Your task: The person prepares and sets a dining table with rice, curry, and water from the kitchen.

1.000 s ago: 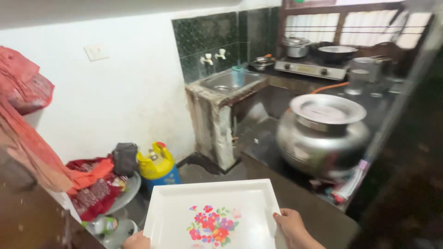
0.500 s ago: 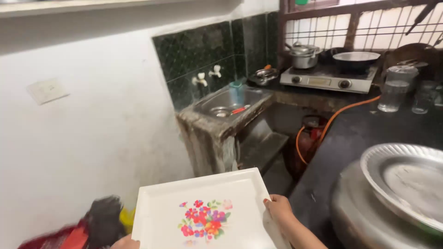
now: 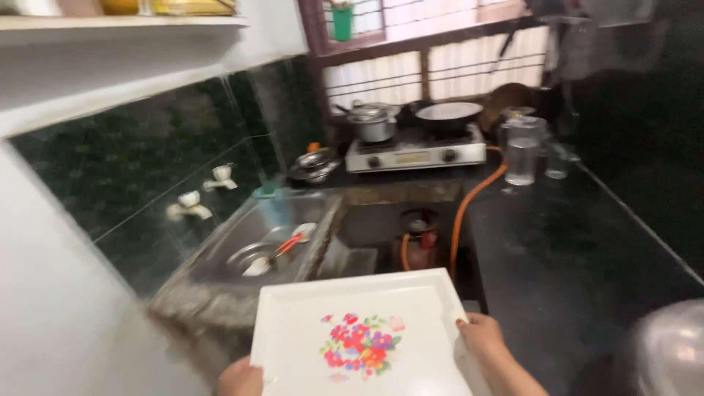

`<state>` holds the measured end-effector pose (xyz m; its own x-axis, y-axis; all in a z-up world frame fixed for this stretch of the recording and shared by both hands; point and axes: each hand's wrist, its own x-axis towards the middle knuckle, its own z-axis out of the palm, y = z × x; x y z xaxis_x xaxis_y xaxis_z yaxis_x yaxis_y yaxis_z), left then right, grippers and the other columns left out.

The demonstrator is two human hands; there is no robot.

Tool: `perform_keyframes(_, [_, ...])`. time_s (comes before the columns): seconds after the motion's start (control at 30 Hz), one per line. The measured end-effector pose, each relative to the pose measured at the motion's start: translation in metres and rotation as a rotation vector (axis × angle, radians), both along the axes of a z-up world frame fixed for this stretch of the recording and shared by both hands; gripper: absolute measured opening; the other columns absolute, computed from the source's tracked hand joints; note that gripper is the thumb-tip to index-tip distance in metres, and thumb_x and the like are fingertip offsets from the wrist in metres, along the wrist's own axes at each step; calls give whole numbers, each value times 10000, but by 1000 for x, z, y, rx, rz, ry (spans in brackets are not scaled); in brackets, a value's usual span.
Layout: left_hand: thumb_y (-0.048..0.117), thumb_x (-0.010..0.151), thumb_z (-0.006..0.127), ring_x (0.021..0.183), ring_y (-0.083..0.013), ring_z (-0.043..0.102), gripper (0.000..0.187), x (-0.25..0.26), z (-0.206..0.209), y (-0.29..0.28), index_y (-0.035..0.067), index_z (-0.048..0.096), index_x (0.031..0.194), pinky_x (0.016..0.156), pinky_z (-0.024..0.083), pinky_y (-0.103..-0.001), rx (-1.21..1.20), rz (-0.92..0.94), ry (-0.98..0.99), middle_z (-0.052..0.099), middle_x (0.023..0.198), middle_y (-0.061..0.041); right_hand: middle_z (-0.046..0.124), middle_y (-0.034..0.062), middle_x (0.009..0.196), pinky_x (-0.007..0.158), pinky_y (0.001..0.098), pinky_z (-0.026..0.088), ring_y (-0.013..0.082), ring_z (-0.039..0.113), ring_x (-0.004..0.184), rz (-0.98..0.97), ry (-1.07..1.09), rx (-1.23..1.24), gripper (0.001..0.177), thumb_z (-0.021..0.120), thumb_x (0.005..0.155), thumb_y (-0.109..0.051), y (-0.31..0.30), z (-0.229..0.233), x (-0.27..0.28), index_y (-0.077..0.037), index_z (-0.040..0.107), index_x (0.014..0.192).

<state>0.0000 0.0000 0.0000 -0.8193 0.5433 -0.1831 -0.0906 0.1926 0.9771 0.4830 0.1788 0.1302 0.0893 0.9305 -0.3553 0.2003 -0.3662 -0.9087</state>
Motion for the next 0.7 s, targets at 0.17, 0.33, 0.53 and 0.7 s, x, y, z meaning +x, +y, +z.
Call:
perform_keyframes(0.17, [-5, 825, 576, 854, -255, 765, 341, 66, 116, 176, -47, 803, 1076, 813, 575, -382, 16, -240, 1, 814, 956, -183, 772, 152, 896, 705, 387, 526, 238, 673, 762, -318, 39, 79, 308, 647, 975, -155, 46, -4, 48, 37, 742, 1197])
perform_keyframes(0.33, [10, 822, 565, 861, -244, 762, 344, 169, 196, 303, 1, 817, 1057, 816, 565, -371, -115, -489, 91, 813, 954, -162, 771, 146, 877, 684, 361, 505, 217, 664, 733, -633, -65, 127, 256, 681, 952, -122, 86, -9, 129, 57, 788, 1099])
perform_keyframes(0.53, [42, 840, 581, 893, -277, 767, 286, 287, 104, 508, 24, 826, 987, 803, 578, -393, -208, -786, 161, 807, 934, -124, 747, 126, 826, 637, 383, 484, 206, 621, 679, -939, -137, 262, 218, 705, 939, -127, 136, -40, 231, 33, 790, 1061])
perform_keyframes(0.7, [93, 841, 611, 986, -265, 732, 290, 373, 160, 572, 120, 847, 1007, 877, 545, -379, -230, -996, 347, 790, 982, -91, 784, 158, 894, 697, 389, 520, 232, 692, 760, -1166, -222, 296, 255, 716, 931, -141, 153, -60, 289, 50, 798, 1079])
